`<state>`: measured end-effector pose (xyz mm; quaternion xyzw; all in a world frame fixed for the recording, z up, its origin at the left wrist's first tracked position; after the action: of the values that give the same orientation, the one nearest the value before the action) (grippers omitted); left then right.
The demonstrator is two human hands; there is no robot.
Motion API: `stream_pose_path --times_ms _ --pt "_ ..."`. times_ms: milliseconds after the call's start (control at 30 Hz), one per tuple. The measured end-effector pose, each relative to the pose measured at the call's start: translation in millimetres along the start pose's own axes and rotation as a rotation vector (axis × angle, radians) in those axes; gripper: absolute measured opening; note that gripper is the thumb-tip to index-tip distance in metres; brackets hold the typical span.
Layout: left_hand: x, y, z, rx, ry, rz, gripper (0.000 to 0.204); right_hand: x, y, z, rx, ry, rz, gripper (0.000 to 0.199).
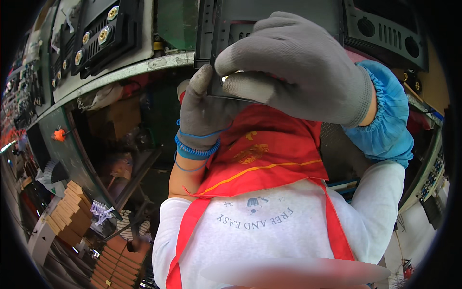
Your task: Assembling components into black plastic electronic enclosures at a workshop bench.
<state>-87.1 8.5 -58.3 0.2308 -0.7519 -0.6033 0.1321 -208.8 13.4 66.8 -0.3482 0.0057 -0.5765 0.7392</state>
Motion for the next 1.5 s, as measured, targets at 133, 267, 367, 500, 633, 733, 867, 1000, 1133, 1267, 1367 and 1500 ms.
stream_pose_path --times_ms 133,267,367,500,633,733,867,1000,1133,1267,1367,1500 --pt "4.5 1.3 0.1 -0.029 0.014 0.016 0.055 -3.0 8.7 1.9 -0.098 -0.150 -0.122 0.017" --pt "-34.2 -62.9 -27.0 0.523 0.130 -0.489 0.045 -2.4 -10.8 6.0 -0.092 0.092 -0.001 0.019" --pt "-11.3 11.7 -44.9 1.305 0.005 -0.433 0.031 -17.0 -47.2 28.7 -0.270 0.035 -0.079 0.019" --pt "-11.2 59.4 -62.4 2.183 0.099 -0.388 0.029 -91.9 -168.0 57.3 -0.255 0.160 -1.158 0.021" --pt "-6.4 63.3 -73.6 2.307 0.174 -0.344 0.030 -215.6 -305.5 -0.7 -0.986 0.446 -0.931 0.029" --pt "-3.5 62.0 -77.1 2.387 0.154 -0.420 0.032 -268.5 -318.7 -75.2 -1.170 0.916 -0.718 0.042" --pt "-6.3 52.6 -78.9 2.326 0.133 -0.572 0.034 -264.9 -307.5 -102.1 -1.271 1.283 -0.637 0.056" --pt "-4.7 39.7 -81.8 2.169 0.229 -0.586 0.031 -287.8 -325.6 -106.3 -0.999 1.053 -0.896 0.056" --pt "-3.2 29.1 -82.0 1.976 0.189 -0.650 0.034 -242.5 -287.2 -27.1 -0.783 0.560 -1.309 0.044" --pt "-5.7 35.7 -89.7 2.031 0.269 -0.658 0.035 -160.9 -203.3 37.9 -0.045 0.185 -1.122 0.033" --pt "-26.3 59.7 -102.5 2.265 0.590 -0.956 0.038 -102.3 -117.7 24.1 0.602 0.137 -0.784 0.047" --pt "-30.7 110.3 -79.3 2.115 0.915 -0.700 0.026 -84.2 -57.8 14.5 1.014 0.355 -0.660 0.067"
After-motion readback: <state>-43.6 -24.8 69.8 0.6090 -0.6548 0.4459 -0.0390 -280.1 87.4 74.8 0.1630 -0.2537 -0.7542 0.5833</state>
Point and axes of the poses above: each hand's wrist, its own x-axis towards the middle knuckle, its own y-axis out of the palm, z = x × y, the point moved 7 cm from there along x, towards the middle knuckle, and after that the axes turned 9 degrees about x, right-handed, at the moved point
